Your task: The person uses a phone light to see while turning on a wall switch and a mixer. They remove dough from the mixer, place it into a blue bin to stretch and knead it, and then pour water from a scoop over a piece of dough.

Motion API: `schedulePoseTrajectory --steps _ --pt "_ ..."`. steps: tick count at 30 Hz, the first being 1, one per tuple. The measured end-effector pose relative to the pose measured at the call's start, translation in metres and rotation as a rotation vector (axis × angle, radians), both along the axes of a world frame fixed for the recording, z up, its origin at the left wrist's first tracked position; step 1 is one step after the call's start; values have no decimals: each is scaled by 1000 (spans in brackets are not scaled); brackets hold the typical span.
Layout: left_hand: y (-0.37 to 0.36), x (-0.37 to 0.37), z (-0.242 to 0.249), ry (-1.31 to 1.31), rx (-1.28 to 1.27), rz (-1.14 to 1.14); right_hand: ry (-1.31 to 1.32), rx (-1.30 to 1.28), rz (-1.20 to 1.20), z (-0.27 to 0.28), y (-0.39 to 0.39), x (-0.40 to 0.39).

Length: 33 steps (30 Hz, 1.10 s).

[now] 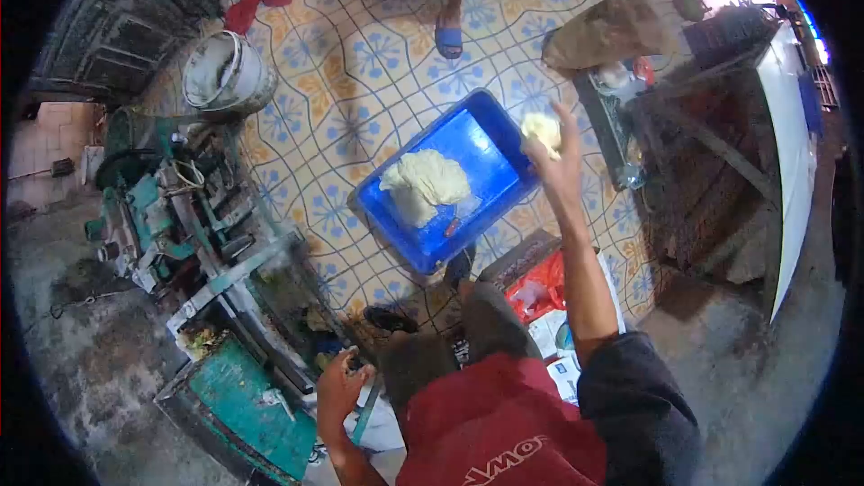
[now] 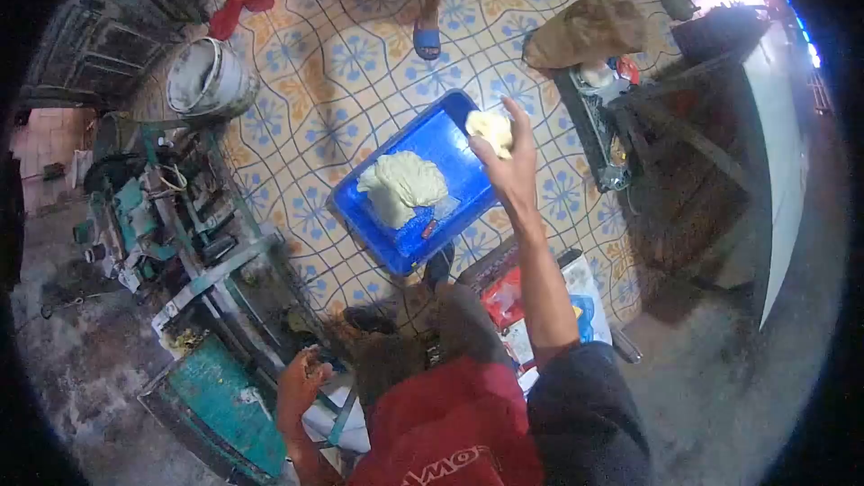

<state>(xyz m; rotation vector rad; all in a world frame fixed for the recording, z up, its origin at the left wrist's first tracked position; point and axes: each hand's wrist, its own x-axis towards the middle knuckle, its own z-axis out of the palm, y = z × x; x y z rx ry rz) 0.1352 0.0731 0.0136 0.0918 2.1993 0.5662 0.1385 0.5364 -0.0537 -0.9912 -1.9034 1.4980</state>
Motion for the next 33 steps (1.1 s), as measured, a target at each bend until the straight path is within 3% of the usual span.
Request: schedulePoseTrajectory --steps 2,5,7,9,11,12,15,18,21,22,25,26,29,30,32,33 --pt "20 1 -32 -108 -19 38 4 -40 -41 -58 15 14" --pt "37 2 -104 -133 -44 -182 74 -43 -25 -166 36 26" --pt "42 2 -158 -148 22 -227 -266 183 141 -248 61 23" --pt "57 -7 -218 -239 19 -230 -843 374 204 -366 88 41" --pt "77 -22 -274 -240 -5 -353 -1089 168 330 -418 96 53" --pt "89 -31 -302 -273 3 -347 -1051 67 255 -439 88 53" --pt "114 -47 -399 -276 121 -252 -921 20 521 -507 49 54" --pt "140 -56 -487 -241 146 -171 -1022 232 702 -569 -8 43" --pt "161 -55 -539 -311 159 -60 -1121 308 786 -598 -34 12" --pt "164 -55 -551 -351 167 -14 -970 304 721 -622 -38 17" --pt "168 -42 -581 -446 252 100 -980 34 697 -632 -25 5" --pt "168 -34 -594 -446 301 162 -848 0 627 -626 -25 6" --pt "181 -18 -604 -675 388 493 -899 -25 523 -586 -44 -3" --pt "198 -23 -591 -758 310 617 -797 110 438 -582 -62 5" --pt "212 -12 -613 -807 373 944 -795 -59 398 -532 -88 4" --pt "219 -11 -625 -829 406 1106 -781 -19 416 -501 -99 3"
